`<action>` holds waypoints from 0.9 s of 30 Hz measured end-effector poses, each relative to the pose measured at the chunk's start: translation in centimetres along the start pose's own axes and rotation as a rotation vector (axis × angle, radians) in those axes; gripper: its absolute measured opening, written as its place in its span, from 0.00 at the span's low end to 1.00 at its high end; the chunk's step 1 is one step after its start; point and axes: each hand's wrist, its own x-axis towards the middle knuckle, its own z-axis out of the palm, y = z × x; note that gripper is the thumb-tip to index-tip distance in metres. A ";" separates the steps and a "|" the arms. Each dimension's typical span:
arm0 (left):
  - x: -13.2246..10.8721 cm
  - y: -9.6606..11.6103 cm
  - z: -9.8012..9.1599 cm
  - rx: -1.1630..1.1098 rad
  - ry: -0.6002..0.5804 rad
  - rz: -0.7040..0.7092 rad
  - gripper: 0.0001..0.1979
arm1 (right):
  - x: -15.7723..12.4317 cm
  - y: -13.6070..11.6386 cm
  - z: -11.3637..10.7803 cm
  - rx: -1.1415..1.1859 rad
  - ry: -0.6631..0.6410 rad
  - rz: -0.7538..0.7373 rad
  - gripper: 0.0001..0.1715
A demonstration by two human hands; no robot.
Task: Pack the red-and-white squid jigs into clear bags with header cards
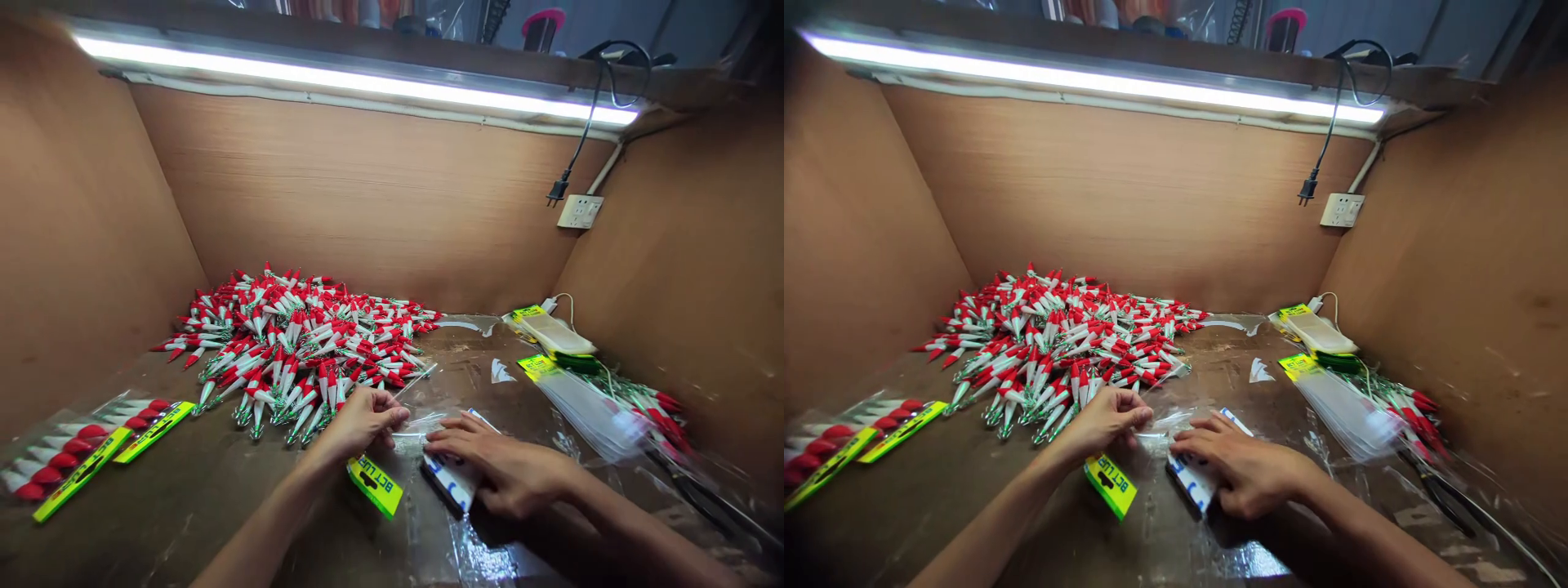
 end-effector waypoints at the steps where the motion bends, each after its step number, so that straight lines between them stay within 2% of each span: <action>1: 0.0 -0.1 0.0 0.001 -0.015 -0.007 0.28 | -1.0 -0.2 -0.2 0.028 -0.007 0.015 0.52; 4: -0.2 -0.2 0.1 -0.011 -0.069 -0.022 0.29 | -3.5 -1.3 0.1 0.092 0.028 0.104 0.46; 6: -0.3 -0.3 0.1 -0.023 -0.127 -0.043 0.30 | -4.5 -2.2 1.1 0.096 0.077 0.179 0.34; 9: -0.3 -0.7 0.3 -0.017 -0.200 -0.078 0.30 | -5.4 -2.7 3.5 0.018 0.225 0.277 0.13; 11: -0.1 -1.2 0.4 -0.003 -0.228 -0.094 0.29 | -6.2 -2.0 5.4 -0.071 0.352 0.350 0.11; 13: 0.0 -1.6 0.5 0.012 -0.244 -0.111 0.28 | -7.4 -0.8 7.1 -0.169 0.501 0.471 0.12; 14: 0.0 -1.8 0.5 0.018 -0.249 -0.117 0.28 | -8.1 -0.1 7.8 -0.215 0.581 0.544 0.16; 16: 0.1 -2.1 0.6 0.034 -0.262 -0.125 0.27 | -9.6 1.3 8.4 -0.264 0.689 0.681 0.30; 17: 0.1 -2.2 0.6 0.043 -0.271 -0.126 0.27 | -10.3 1.8 8.3 -0.258 0.694 0.731 0.35; 19: 0.1 -2.4 0.7 0.060 -0.288 -0.125 0.27 | -11.2 2.7 7.7 -0.204 0.645 0.773 0.38; 23: 0.1 -2.8 0.8 0.085 -0.331 -0.149 0.28 | -11.0 3.5 5.5 -0.044 0.598 0.697 0.45; 27: 0.1 -2.8 0.7 0.094 -0.378 -0.177 0.26 | -9.3 3.6 3.6 0.108 0.575 0.519 0.51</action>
